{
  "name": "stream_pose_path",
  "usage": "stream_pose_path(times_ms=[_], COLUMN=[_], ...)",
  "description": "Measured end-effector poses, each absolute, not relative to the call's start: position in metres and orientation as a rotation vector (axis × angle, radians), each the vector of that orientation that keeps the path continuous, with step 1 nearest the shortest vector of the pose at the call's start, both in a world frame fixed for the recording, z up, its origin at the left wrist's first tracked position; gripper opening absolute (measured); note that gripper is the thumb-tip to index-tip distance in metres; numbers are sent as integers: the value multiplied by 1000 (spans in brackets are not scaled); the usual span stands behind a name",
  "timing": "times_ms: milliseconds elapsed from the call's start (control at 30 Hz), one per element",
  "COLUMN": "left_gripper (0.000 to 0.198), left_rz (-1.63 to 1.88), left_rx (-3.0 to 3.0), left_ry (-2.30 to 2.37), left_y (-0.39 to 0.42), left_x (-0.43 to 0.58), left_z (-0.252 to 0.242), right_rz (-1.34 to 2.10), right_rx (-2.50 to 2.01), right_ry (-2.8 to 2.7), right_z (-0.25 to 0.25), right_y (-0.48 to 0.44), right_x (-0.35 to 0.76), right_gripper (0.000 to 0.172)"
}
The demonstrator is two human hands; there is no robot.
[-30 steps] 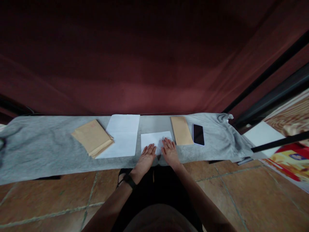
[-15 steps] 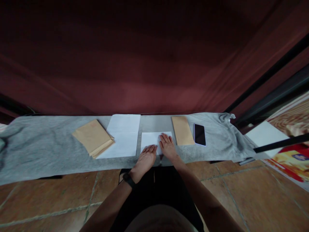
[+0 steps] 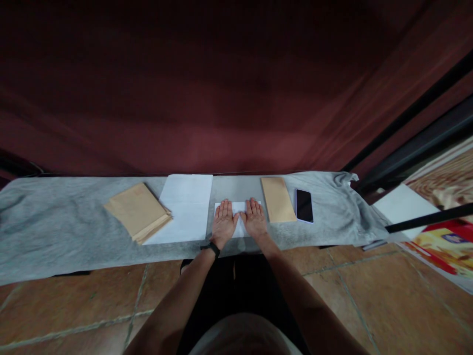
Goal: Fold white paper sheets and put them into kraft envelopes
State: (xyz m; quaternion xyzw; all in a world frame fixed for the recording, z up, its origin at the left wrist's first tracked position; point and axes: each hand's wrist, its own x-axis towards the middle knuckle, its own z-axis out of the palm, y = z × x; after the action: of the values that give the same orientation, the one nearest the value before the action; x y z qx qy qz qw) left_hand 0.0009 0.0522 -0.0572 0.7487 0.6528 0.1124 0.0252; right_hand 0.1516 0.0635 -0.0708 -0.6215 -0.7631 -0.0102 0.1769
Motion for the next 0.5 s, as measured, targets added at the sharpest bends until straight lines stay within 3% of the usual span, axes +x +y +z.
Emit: stream_pose_path(times_ms=[300,500], left_gripper=[67,64], left_rz=[412,508], left_rx=[2135,2193], left_ry=[2208,2190], left_y=[41,10], left_x=[-5,1], left_z=[-58,-53], right_rz=[-86,-12], right_rx=[-1850,-1865], right_ry=[-2037,-2041], right_z=[-78,-64], right_y=[63,61], right_x=[147,149], right_gripper=[70,61])
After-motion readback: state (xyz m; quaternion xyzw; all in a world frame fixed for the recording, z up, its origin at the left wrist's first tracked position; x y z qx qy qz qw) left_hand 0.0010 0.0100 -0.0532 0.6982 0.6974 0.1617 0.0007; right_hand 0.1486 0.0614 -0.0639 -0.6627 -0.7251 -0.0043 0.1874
